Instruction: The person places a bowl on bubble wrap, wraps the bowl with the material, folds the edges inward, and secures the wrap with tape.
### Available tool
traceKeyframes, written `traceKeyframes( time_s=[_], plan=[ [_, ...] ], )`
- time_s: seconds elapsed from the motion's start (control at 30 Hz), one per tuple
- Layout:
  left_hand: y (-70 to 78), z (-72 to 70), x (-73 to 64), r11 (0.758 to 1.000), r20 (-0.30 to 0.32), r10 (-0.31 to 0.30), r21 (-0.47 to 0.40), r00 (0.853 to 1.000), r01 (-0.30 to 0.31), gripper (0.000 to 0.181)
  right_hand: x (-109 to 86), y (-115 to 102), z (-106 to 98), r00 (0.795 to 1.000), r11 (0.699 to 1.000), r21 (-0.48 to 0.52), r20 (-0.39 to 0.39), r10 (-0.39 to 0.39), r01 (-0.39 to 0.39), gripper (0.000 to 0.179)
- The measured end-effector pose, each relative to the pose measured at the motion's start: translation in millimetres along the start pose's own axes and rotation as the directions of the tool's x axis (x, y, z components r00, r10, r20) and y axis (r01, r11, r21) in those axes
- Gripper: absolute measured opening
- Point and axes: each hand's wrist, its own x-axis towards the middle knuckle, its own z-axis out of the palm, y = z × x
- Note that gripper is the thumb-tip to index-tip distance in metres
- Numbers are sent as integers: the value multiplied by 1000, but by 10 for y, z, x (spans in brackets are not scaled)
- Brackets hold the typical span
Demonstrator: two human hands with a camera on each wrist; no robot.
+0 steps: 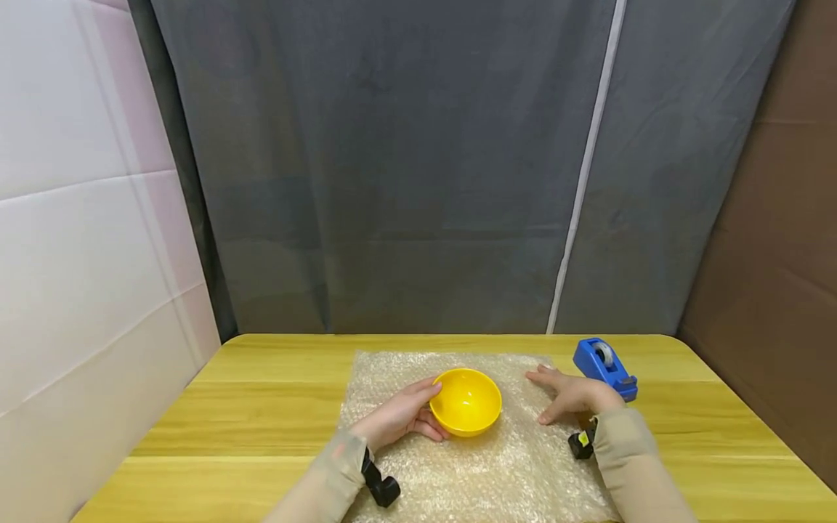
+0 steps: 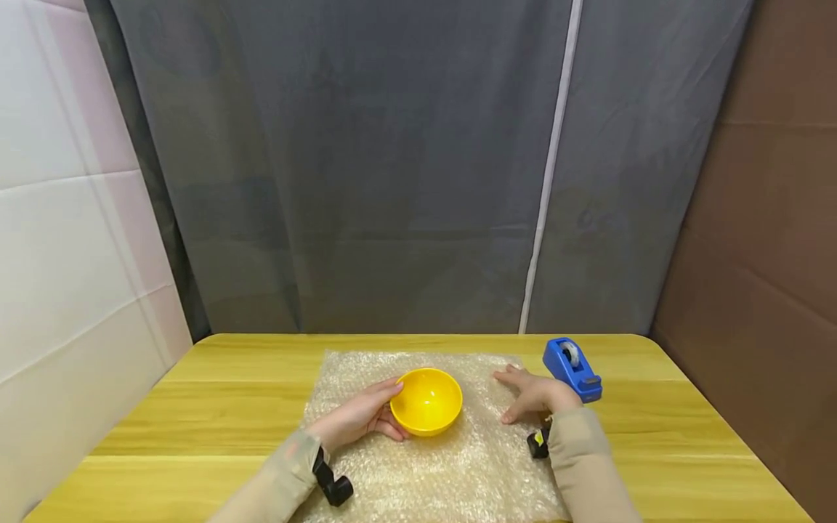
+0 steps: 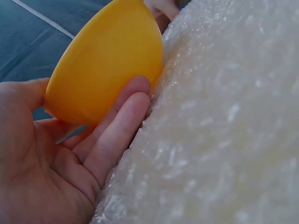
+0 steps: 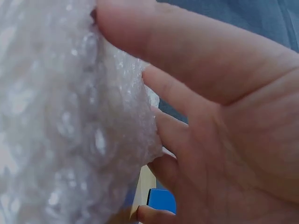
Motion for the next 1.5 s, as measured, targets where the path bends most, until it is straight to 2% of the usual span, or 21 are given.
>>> traceKeyframes(
  time_s=[0.17, 0.27, 0.4, 0.47, 0.63, 0.77, 0.87, 0.93, 1.03, 1.1, 1.27, 1.33, 1.43, 1.5],
  plan=[
    [24, -10, -47, 1000, 17, 6, 5, 1000, -6, 67, -39, 5, -44, 997, 995, 76, 12, -70, 69, 85],
    [55, -39, -67, 1000, 22, 4, 4, 1000, -4, 66, -35, 20, -68, 994, 988, 114, -44, -96, 100, 79],
    [74, -56, -79, 1000, 27, -6, 7, 1000, 6, 68, -20, 25, -60, 986, 994, 105, -163, -26, 43, 82],
    [75, -62, -82, 1000, 31, -6, 9, 1000, 6, 70, -2, 18, -53, 980, 994, 105, -197, 11, 10, 84],
    [76, -86, -93, 1000, 71, 11, -2, 997, -11, 79, 46, 1, -39, 976, 994, 113, -217, 26, -1, 84],
    [71, -90, -106, 1000, 125, 31, -5, 992, -31, 94, 40, -19, -48, 974, 993, 119, -225, 18, 9, 84],
    [71, -84, -108, 1000, 141, 26, 4, 990, -27, 102, 31, -27, -66, 963, 992, 129, -267, 24, 12, 83],
    [83, -74, -107, 1000, 141, 22, 17, 990, -24, 104, 34, -23, -77, 948, 986, 164, -315, 49, 3, 81],
    [106, -55, -105, 1000, 137, 17, 24, 990, -20, 103, 32, -27, -97, 923, 969, 247, -370, 102, -8, 79],
    [123, -48, -112, 999, 137, 14, 32, 990, -18, 103, 25, -49, -103, 909, 939, 343, -393, 137, 7, 81],
    [136, -46, -139, 999, 127, 0, 49, 992, -6, 102, 6, -89, -98, 903, 813, 574, -393, 172, 95, 86],
    [132, -43, -144, 998, 123, -3, 56, 992, -4, 102, 6, -93, -91, 906, 784, 610, -387, 173, 111, 85],
    [119, -36, -143, 998, 116, -8, 65, 993, 0, 102, 10, -108, -81, 909, 803, 584, -389, 152, 116, 76],
    [113, -31, -144, 998, 112, -7, 67, 994, 0, 102, 18, -127, -75, 903, 834, 541, -404, 143, 110, 66]
  ],
)
